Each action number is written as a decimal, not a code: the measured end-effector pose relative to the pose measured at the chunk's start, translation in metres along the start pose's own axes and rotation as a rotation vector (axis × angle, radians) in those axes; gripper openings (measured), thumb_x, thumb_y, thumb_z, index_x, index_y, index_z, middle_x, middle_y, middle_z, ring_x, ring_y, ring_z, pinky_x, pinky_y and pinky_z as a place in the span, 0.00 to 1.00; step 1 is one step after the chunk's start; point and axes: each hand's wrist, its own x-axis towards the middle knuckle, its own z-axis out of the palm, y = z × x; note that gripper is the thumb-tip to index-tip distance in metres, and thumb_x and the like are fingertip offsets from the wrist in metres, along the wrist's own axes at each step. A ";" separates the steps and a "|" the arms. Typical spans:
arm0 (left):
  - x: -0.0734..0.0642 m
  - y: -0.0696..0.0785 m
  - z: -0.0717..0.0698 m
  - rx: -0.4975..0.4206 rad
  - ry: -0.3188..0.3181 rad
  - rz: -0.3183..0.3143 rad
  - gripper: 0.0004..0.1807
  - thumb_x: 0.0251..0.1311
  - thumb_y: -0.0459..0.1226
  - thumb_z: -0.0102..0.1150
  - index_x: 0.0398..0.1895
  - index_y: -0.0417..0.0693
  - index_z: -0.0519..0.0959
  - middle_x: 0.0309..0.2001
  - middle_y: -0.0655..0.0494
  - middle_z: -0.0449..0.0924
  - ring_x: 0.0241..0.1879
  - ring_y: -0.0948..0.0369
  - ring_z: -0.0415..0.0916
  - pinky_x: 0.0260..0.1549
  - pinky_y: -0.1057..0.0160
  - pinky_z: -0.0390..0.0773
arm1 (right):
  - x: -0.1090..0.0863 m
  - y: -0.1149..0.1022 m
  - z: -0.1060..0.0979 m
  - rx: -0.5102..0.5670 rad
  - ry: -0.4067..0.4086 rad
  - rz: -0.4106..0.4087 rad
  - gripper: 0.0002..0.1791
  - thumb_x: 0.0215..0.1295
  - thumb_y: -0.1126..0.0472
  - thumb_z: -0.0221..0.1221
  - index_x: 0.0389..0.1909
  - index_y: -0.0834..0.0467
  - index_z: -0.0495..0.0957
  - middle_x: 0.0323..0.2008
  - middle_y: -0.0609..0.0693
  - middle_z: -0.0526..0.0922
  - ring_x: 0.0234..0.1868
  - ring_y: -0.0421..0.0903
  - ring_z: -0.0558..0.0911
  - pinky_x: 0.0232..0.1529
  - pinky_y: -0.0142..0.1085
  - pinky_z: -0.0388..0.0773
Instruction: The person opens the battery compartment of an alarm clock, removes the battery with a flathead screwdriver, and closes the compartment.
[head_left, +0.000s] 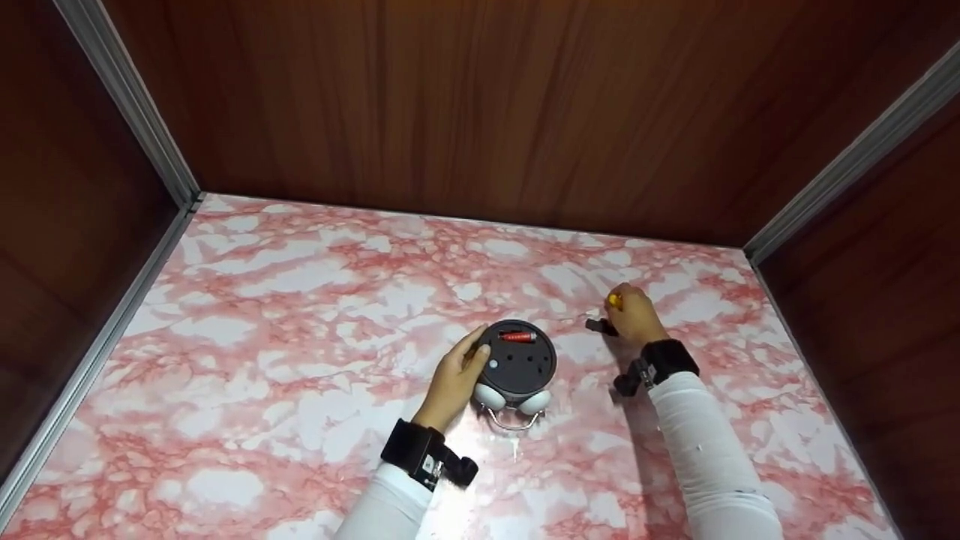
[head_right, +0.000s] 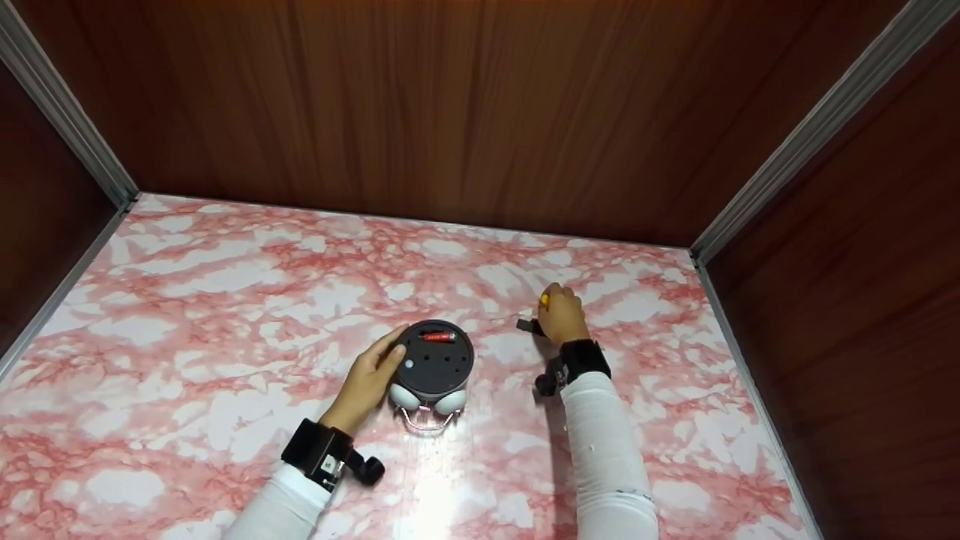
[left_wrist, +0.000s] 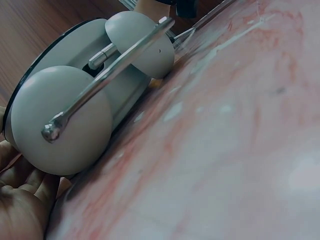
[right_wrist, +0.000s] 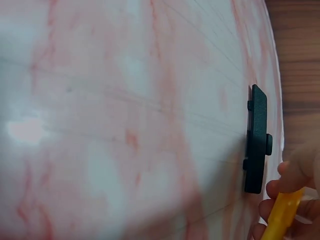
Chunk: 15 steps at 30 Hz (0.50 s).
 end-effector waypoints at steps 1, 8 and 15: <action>0.000 0.000 0.000 -0.002 0.002 -0.001 0.25 0.77 0.33 0.50 0.72 0.30 0.65 0.70 0.33 0.66 0.70 0.44 0.65 0.71 0.51 0.64 | 0.000 0.000 0.000 -0.001 -0.006 0.001 0.13 0.72 0.67 0.54 0.51 0.72 0.71 0.48 0.71 0.75 0.51 0.66 0.77 0.57 0.57 0.74; 0.000 -0.002 0.000 0.001 0.003 -0.007 0.25 0.76 0.33 0.50 0.72 0.30 0.65 0.70 0.33 0.66 0.70 0.44 0.65 0.71 0.51 0.63 | -0.003 -0.001 -0.002 -0.032 -0.012 0.008 0.17 0.70 0.70 0.56 0.56 0.72 0.73 0.52 0.73 0.75 0.55 0.68 0.77 0.58 0.57 0.76; 0.002 -0.005 0.001 -0.003 0.000 -0.009 0.25 0.76 0.32 0.50 0.72 0.30 0.65 0.71 0.34 0.65 0.71 0.44 0.64 0.71 0.52 0.63 | -0.005 0.000 -0.002 -0.040 0.013 -0.005 0.18 0.68 0.73 0.56 0.57 0.71 0.76 0.50 0.73 0.76 0.53 0.68 0.78 0.56 0.57 0.78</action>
